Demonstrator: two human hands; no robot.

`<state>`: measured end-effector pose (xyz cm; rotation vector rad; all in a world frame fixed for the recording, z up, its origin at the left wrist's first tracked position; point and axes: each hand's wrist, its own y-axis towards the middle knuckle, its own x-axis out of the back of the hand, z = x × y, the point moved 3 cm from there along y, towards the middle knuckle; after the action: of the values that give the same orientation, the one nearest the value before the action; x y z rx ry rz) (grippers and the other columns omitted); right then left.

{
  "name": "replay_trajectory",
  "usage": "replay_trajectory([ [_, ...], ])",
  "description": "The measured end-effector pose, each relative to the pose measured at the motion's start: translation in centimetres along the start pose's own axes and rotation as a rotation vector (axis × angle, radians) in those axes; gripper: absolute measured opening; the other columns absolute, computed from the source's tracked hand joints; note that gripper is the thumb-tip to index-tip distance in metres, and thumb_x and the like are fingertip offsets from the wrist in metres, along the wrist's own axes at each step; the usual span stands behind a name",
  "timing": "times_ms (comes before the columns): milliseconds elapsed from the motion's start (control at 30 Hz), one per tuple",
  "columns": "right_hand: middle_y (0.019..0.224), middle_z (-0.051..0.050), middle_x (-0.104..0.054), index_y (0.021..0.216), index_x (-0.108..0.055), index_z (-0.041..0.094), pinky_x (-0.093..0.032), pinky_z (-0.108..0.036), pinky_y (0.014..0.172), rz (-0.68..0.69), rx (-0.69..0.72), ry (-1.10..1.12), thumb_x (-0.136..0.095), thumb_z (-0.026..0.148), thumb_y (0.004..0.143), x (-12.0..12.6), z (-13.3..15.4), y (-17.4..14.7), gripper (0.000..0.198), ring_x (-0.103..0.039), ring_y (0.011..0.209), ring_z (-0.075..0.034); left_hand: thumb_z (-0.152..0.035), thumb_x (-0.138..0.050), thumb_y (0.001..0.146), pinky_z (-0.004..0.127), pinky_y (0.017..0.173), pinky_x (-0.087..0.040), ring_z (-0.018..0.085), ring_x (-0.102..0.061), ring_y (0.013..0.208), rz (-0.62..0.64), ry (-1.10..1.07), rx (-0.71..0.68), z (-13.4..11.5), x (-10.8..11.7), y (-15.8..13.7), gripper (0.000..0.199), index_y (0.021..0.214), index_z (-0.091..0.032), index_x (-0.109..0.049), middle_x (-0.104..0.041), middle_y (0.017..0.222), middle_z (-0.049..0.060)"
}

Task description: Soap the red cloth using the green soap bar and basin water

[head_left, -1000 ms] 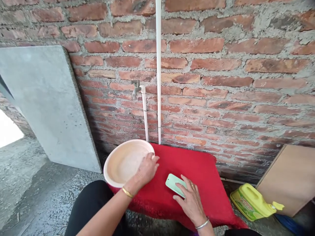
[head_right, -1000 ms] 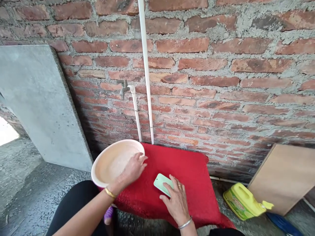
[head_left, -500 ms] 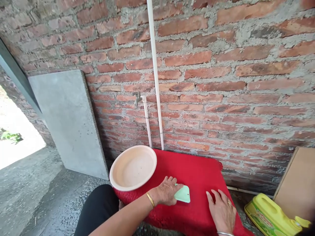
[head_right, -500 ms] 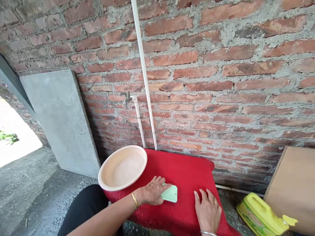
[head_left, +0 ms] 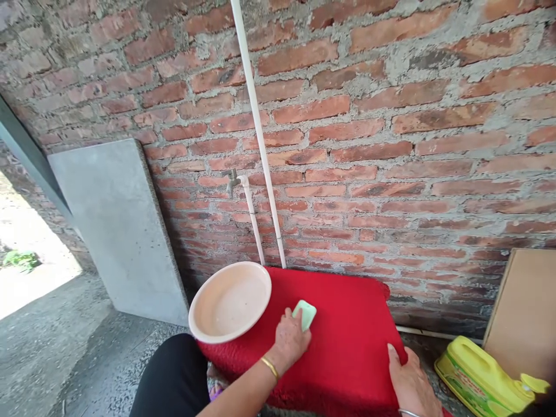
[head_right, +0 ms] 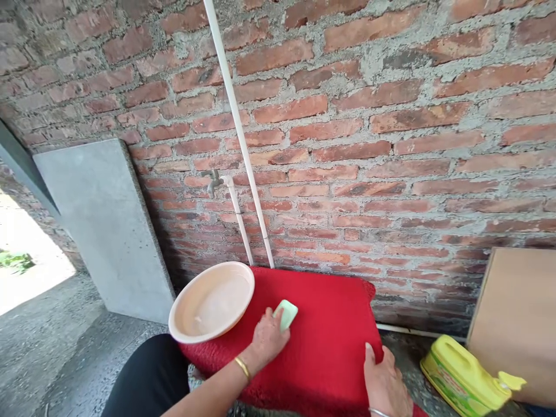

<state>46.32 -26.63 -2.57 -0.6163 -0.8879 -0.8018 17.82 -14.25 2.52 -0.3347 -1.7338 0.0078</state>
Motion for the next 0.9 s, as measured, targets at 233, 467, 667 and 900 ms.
replay_trajectory([
  [233, 0.114, -0.032, -0.069, 0.143, -0.05, 0.007, -0.05, -0.054, 0.083, 0.009, 0.03, -0.026, -0.016, 0.071, 0.092, -0.1, 0.6, -0.4, 0.088, -0.072, 0.09, -0.041, -0.049, -0.059, 0.084, 0.047, 0.101, -0.05, 0.035, -0.058, 0.122, -0.017, -0.103, -0.116, -3.1, 0.7, 1.6, 0.065, 0.145, -0.029, -0.051, -0.055, 0.139, 0.015],
  [467, 0.107, -0.027, -0.073, 0.137, -0.055, 0.013, -0.05, -0.054, 0.081, -0.065, 0.053, -0.039, -0.022, 0.067, 0.092, -0.8, 0.6, -0.5, 0.077, -0.073, 0.088, -0.039, -0.031, -0.051, 0.09, 0.041, 0.102, -0.048, 0.032, -0.059, 0.121, -0.131, -0.042, 0.169, 2.0, 4.1, 6.2, 0.058, 0.146, -0.016, -0.048, -0.054, 0.134, 0.02],
  [667, 0.115, -0.03, -0.07, 0.14, -0.051, 0.008, -0.05, -0.054, 0.086, 0.011, 0.043, -0.072, -0.017, 0.067, 0.094, -0.2, 0.7, -0.4, 0.083, -0.072, 0.096, -0.04, -0.042, -0.065, 0.081, 0.045, 0.105, -0.047, 0.036, -0.051, 0.131, 0.026, -0.097, -0.146, -6.6, -0.4, 4.0, 0.072, 0.148, -0.024, -0.048, -0.047, 0.146, 0.018],
  [900, 0.129, -0.029, -0.064, 0.147, -0.043, 0.008, -0.049, -0.054, 0.093, 0.091, 0.0, -0.098, -0.015, 0.064, 0.096, 0.5, 1.5, -1.1, 0.081, -0.069, 0.107, -0.041, -0.042, -0.063, 0.085, 0.036, 0.093, -0.051, 0.027, -0.065, 0.107, -0.2, -0.301, 0.148, -1.4, 3.3, 8.0, 0.048, 0.13, -0.025, -0.063, -0.061, 0.124, 0.012],
])
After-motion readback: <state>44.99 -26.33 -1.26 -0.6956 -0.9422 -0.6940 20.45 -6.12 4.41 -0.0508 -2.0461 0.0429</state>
